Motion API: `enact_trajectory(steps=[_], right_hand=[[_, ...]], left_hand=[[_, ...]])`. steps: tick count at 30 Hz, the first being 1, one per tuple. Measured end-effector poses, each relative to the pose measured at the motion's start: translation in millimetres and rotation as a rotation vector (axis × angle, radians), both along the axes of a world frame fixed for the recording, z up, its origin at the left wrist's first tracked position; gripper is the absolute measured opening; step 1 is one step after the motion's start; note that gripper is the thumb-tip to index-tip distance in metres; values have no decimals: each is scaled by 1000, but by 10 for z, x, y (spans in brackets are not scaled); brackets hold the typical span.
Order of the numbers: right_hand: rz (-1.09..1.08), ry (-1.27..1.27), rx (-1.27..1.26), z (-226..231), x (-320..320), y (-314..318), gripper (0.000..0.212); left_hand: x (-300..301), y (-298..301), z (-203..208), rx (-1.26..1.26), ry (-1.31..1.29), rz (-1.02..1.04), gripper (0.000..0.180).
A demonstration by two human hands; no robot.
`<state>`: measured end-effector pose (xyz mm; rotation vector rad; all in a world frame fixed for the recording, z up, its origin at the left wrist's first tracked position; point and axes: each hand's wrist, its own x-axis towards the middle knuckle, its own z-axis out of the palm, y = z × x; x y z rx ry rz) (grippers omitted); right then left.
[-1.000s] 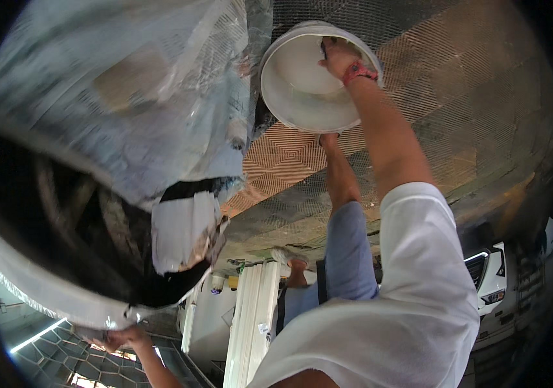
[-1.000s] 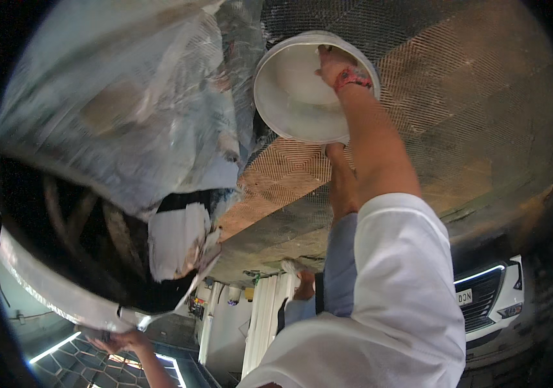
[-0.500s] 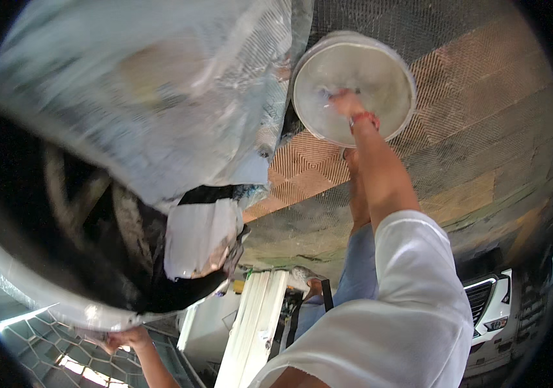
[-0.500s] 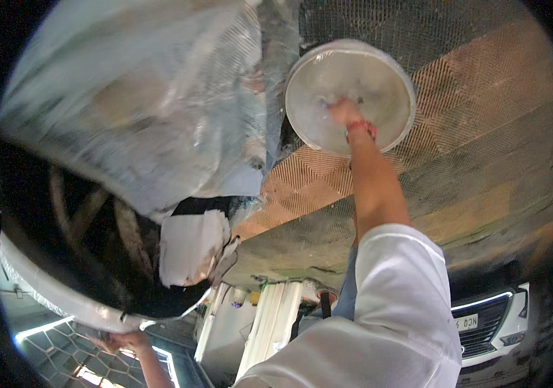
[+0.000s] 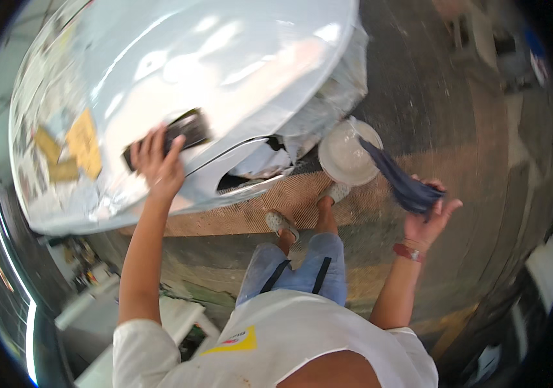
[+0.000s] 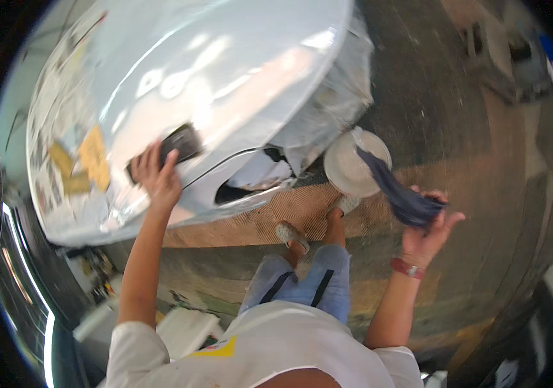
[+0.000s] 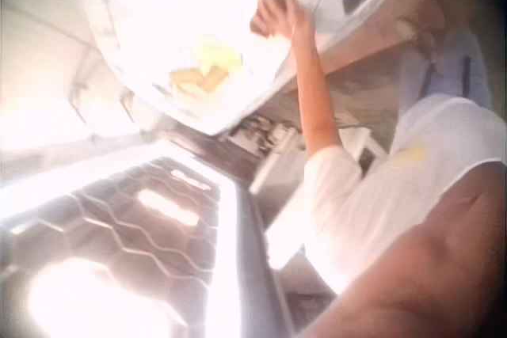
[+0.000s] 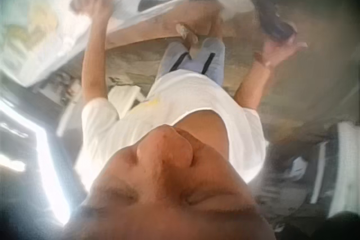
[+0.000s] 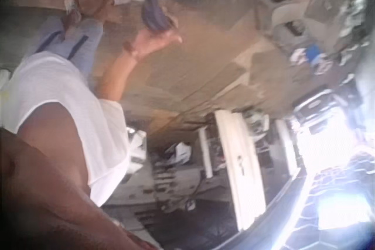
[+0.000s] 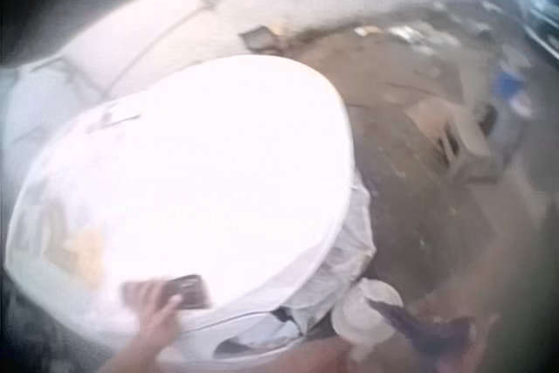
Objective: The person sands a white car hood using a sanding block and sandpaper, repeatedly dipping the block into a bucket of water. The person wipes the hood with a cloth and continues sanding different sections of the hood surface.
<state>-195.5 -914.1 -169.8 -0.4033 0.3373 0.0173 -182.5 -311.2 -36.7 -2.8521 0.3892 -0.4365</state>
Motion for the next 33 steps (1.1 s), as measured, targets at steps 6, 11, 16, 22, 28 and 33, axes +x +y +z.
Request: enact_trajectory(steps=[6,11,16,22,28,33], right_hand=[[52,151,-27,635,801,195,63],[147,-113,-33,1287,1380,641,58],[319,-52,-406,2381,1645,2713,52],[823,-646,-1325,2791,806,5527,39],[774,-487,-817,3337,504,5989,36],[540,-61,-276,2555,1200,4343,52]], left_hand=[[18,-55,139,-118,33,55,60],[214,-399,47,-222,62,103,65],[103,-488,190,-472,80,210,60],[-466,297,339,-405,108,589,59],[-1501,1521,426,-276,155,564,78],[-1958,2073,468,-209,89,532,86]])
